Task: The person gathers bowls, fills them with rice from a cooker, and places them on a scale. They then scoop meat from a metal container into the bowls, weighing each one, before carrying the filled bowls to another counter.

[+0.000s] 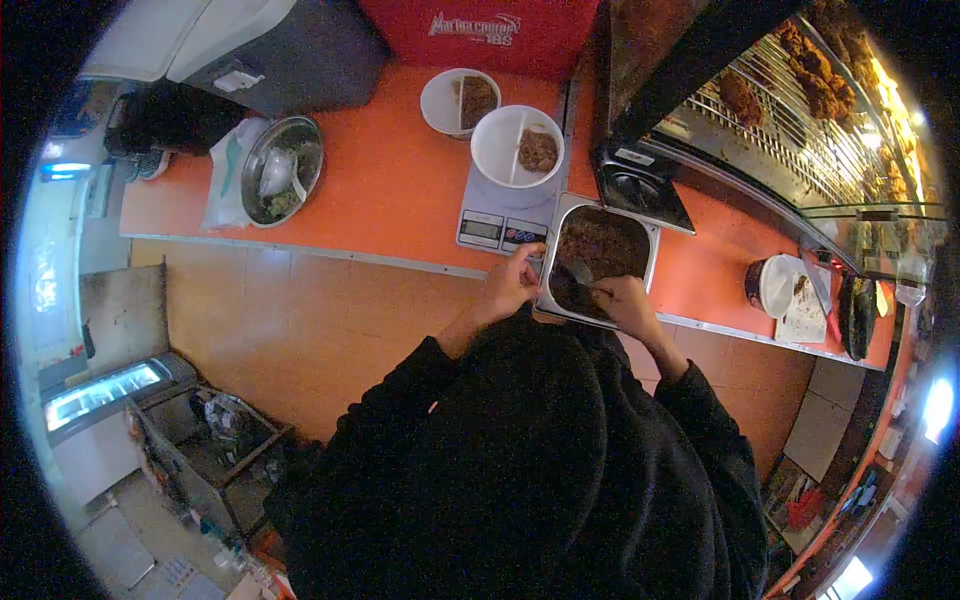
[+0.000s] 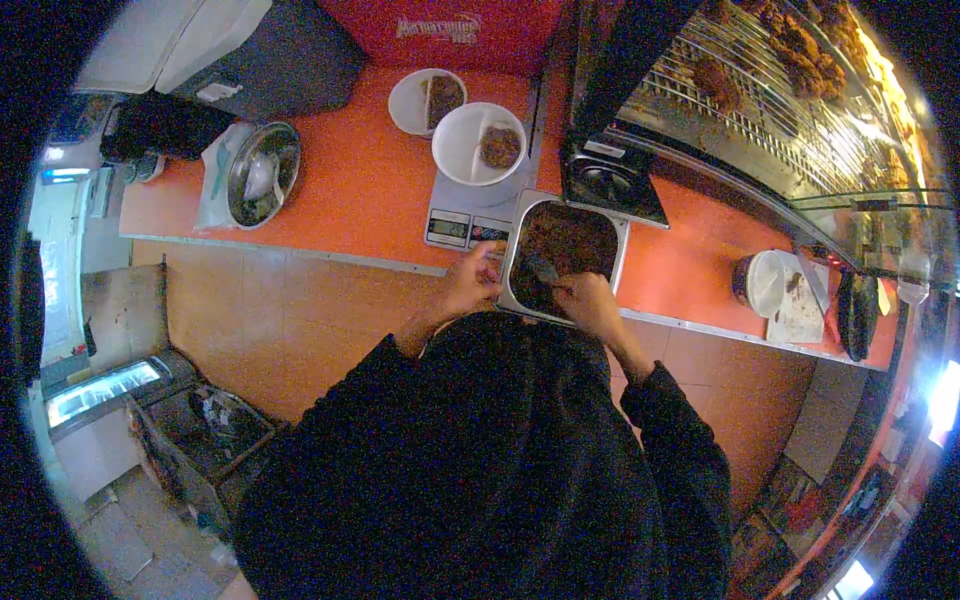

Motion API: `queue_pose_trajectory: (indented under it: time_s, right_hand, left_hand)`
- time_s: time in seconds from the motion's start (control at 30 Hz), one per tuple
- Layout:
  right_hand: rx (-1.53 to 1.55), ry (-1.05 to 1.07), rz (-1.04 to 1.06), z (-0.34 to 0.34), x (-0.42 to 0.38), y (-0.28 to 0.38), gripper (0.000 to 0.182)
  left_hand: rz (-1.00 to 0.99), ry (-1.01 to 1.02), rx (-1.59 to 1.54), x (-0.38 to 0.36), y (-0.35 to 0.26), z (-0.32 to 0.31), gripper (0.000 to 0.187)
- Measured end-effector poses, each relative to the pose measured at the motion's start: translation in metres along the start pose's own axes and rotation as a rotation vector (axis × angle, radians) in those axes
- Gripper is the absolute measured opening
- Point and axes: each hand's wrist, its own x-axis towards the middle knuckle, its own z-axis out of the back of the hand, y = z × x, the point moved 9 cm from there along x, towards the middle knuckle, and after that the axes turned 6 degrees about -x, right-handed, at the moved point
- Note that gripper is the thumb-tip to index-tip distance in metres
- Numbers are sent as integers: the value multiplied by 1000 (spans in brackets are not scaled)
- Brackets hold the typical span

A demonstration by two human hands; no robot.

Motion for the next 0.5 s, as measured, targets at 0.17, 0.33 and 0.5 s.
queue_pose_trajectory:
  time_s: [0.17,0.33,0.5]
  right_hand:
    - [533,126,-424,1,-9,-32,14]
    - [822,77,-543,11,-22,-47,17]
    - [819,60,-481,29,-25,-58,18]
  left_hand:
    - [14,19,47,-2,-6,0,61]
    - [81,32,-14,-5,-12,1,59]
    - [43,32,44,-3,-7,4,56]
